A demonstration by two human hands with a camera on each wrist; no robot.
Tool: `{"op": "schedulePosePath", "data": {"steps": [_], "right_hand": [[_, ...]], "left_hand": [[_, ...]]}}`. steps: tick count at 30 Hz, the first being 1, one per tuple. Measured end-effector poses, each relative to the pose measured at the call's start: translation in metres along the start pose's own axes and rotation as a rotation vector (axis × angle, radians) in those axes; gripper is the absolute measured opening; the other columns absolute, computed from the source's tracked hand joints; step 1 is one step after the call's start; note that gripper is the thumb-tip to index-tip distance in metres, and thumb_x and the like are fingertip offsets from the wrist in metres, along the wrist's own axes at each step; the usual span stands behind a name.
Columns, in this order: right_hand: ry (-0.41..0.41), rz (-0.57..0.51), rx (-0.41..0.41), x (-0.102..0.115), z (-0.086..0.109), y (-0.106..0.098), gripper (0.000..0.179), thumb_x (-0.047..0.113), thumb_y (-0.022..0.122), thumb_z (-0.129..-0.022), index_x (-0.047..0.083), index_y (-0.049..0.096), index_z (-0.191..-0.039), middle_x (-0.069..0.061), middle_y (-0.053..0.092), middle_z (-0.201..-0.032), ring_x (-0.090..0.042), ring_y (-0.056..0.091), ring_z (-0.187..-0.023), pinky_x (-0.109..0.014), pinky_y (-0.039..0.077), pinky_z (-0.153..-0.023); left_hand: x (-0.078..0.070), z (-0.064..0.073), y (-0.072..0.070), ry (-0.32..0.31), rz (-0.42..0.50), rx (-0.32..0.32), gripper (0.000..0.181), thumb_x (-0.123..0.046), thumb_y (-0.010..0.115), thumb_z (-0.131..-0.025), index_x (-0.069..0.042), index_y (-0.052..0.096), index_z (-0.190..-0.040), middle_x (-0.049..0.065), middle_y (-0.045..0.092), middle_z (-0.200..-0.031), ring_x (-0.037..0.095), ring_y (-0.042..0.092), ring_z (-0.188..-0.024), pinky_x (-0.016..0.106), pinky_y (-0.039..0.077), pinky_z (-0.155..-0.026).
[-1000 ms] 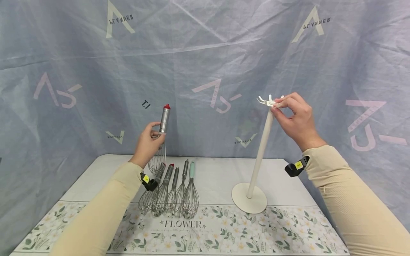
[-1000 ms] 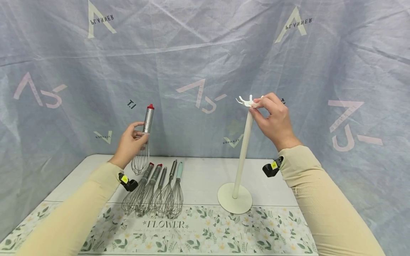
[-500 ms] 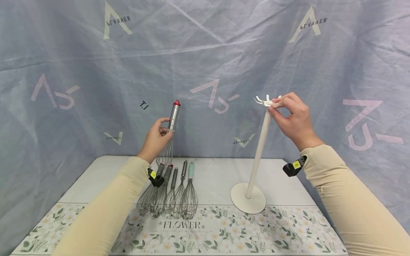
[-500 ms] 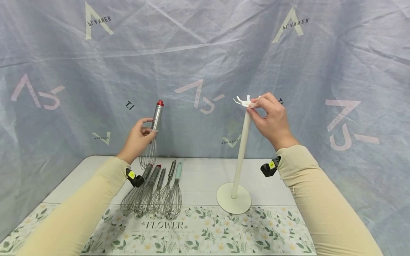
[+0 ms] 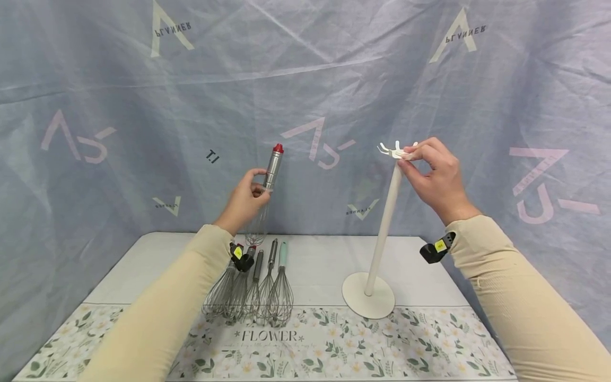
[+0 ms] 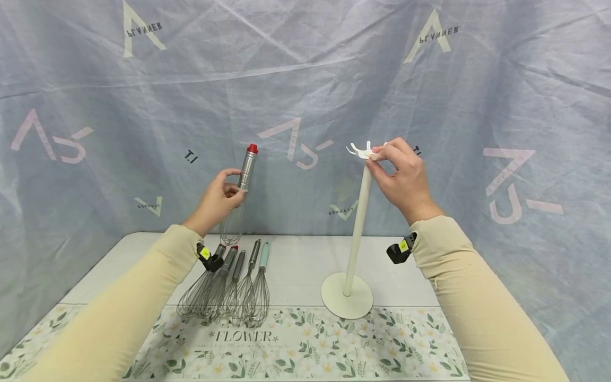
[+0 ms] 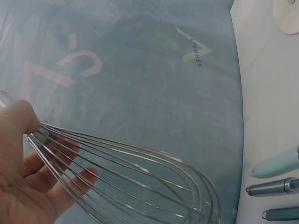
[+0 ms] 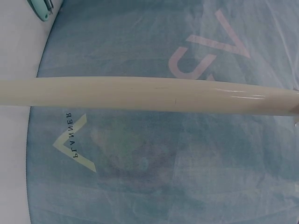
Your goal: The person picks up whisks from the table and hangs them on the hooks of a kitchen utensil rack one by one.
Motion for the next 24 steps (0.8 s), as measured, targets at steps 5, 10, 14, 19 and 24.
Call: {"op": "schedulePosePath", "data": {"steps": [5, 10, 14, 19, 24], "right_hand": [[0.003, 0.002, 0.008, 0.0, 0.0, 0.0, 0.013, -0.008, 0.079, -0.082, -0.004, 0.067, -0.085, -0.016, 0.062, -0.093, -0.011, 0.066, -0.105, -0.015, 0.045, -0.093], [0.003, -0.006, -0.002, 0.001, 0.0, 0.0, 0.014, -0.009, 0.08, -0.081, -0.004, 0.067, -0.084, -0.015, 0.062, -0.091, -0.021, 0.068, -0.102, -0.015, 0.046, -0.093], [-0.005, 0.011, 0.02, 0.0, 0.0, -0.001, 0.013, -0.007, 0.079, -0.083, -0.004, 0.067, -0.085, -0.016, 0.062, -0.093, -0.013, 0.066, -0.105, -0.015, 0.046, -0.094], [-0.008, 0.012, 0.026, 0.0, -0.001, -0.002, 0.013, -0.005, 0.08, -0.083, -0.003, 0.067, -0.085, -0.017, 0.062, -0.093, -0.012, 0.065, -0.106, -0.016, 0.046, -0.094], [-0.007, -0.01, 0.011, -0.001, 0.0, -0.001, 0.014, -0.007, 0.08, -0.081, -0.003, 0.067, -0.083, -0.016, 0.063, -0.092, -0.014, 0.067, -0.104, -0.016, 0.047, -0.093]], "left_hand": [[-0.011, -0.005, 0.005, 0.038, 0.006, 0.02, 0.053, -0.011, 0.059, -0.102, -0.022, 0.039, -0.15, 0.008, 0.068, -0.108, 0.024, 0.062, -0.092, 0.04, 0.048, -0.074], [-0.019, -0.012, 0.007, 0.062, 0.002, 0.03, 0.052, -0.01, 0.058, -0.102, -0.023, 0.04, -0.149, 0.009, 0.066, -0.105, 0.025, 0.062, -0.09, 0.04, 0.047, -0.073], [-0.028, -0.02, 0.011, 0.076, 0.003, 0.045, 0.051, -0.009, 0.059, -0.101, -0.026, 0.041, -0.147, 0.009, 0.066, -0.104, 0.025, 0.061, -0.087, 0.04, 0.045, -0.07], [-0.04, -0.026, 0.018, 0.095, -0.013, 0.078, 0.05, -0.01, 0.06, -0.101, -0.028, 0.042, -0.145, 0.007, 0.066, -0.105, 0.024, 0.063, -0.089, 0.042, 0.046, -0.07], [-0.049, -0.029, 0.024, 0.098, -0.046, 0.105, 0.051, -0.009, 0.06, -0.101, -0.028, 0.042, -0.145, 0.007, 0.066, -0.108, 0.022, 0.064, -0.095, 0.043, 0.05, -0.077]]}}
Point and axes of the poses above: each hand's wrist, its own z-axis away from the middle knuckle, its own y-axis out of the palm, x = y × z, the point moved 7 cm from there along -z, towards the middle knuckle
